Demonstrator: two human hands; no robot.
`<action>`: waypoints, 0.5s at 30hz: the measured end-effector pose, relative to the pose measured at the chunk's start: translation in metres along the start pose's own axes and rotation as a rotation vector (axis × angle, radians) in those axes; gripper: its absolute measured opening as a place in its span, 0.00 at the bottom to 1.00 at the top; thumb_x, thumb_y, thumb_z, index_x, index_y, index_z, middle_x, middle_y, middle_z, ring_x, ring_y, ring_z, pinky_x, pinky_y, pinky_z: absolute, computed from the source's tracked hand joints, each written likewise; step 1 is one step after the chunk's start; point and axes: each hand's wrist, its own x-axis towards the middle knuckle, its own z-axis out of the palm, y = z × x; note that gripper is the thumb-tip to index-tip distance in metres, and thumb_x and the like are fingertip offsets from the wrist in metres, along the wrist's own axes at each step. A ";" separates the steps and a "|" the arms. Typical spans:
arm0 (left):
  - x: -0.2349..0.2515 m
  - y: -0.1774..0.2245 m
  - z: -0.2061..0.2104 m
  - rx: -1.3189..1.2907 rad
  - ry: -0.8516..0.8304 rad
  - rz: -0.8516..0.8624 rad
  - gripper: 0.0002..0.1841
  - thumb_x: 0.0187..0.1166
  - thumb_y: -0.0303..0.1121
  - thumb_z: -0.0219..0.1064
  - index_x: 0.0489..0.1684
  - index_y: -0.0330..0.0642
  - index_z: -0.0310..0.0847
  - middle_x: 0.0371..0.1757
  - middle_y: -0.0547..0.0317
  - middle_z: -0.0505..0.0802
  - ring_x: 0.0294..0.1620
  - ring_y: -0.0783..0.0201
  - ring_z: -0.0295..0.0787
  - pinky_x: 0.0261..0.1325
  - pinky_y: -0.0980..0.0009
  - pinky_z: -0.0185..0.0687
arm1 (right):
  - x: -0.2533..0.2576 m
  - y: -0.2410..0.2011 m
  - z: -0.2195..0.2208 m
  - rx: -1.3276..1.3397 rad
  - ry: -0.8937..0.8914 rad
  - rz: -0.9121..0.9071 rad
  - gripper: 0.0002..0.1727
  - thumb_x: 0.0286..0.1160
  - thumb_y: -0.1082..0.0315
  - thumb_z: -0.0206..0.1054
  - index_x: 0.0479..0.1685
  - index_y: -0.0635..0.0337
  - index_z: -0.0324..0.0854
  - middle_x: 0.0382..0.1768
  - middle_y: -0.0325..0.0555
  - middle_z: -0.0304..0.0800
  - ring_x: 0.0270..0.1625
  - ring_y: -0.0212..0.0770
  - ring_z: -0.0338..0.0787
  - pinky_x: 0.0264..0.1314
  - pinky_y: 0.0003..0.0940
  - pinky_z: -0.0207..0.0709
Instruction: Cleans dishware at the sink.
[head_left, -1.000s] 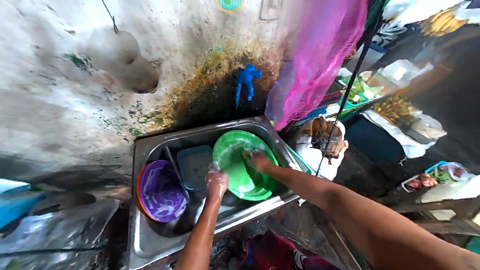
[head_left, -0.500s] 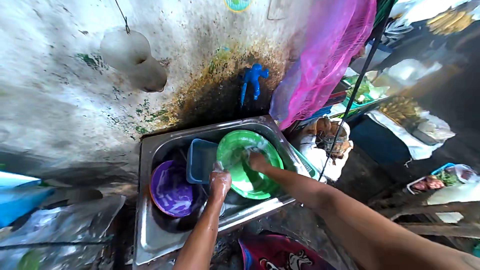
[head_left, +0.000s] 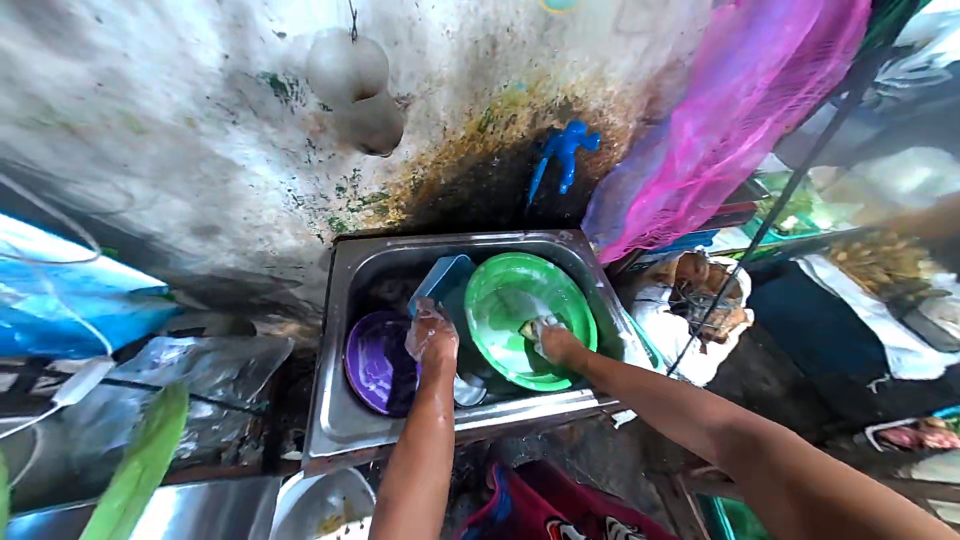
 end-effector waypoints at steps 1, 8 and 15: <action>0.002 -0.002 -0.005 -0.006 0.037 -0.018 0.24 0.87 0.53 0.56 0.75 0.52 0.78 0.63 0.47 0.92 0.63 0.47 0.91 0.61 0.44 0.84 | -0.001 0.004 -0.003 -0.009 0.011 0.000 0.36 0.78 0.59 0.67 0.85 0.64 0.65 0.82 0.72 0.66 0.81 0.72 0.71 0.78 0.68 0.69; 0.030 -0.021 0.001 -0.157 -0.003 -0.029 0.27 0.88 0.40 0.58 0.87 0.51 0.66 0.78 0.38 0.80 0.72 0.38 0.83 0.69 0.40 0.80 | -0.001 0.004 -0.005 -0.083 0.004 0.012 0.35 0.79 0.60 0.65 0.86 0.62 0.63 0.82 0.71 0.66 0.81 0.73 0.70 0.75 0.70 0.71; 0.050 -0.059 -0.010 -0.173 -0.082 -0.145 0.22 0.85 0.36 0.62 0.68 0.26 0.78 0.71 0.31 0.84 0.76 0.40 0.79 0.79 0.45 0.72 | -0.010 0.014 -0.025 -0.200 -0.004 0.019 0.36 0.78 0.64 0.65 0.88 0.61 0.60 0.79 0.71 0.70 0.76 0.71 0.78 0.71 0.68 0.76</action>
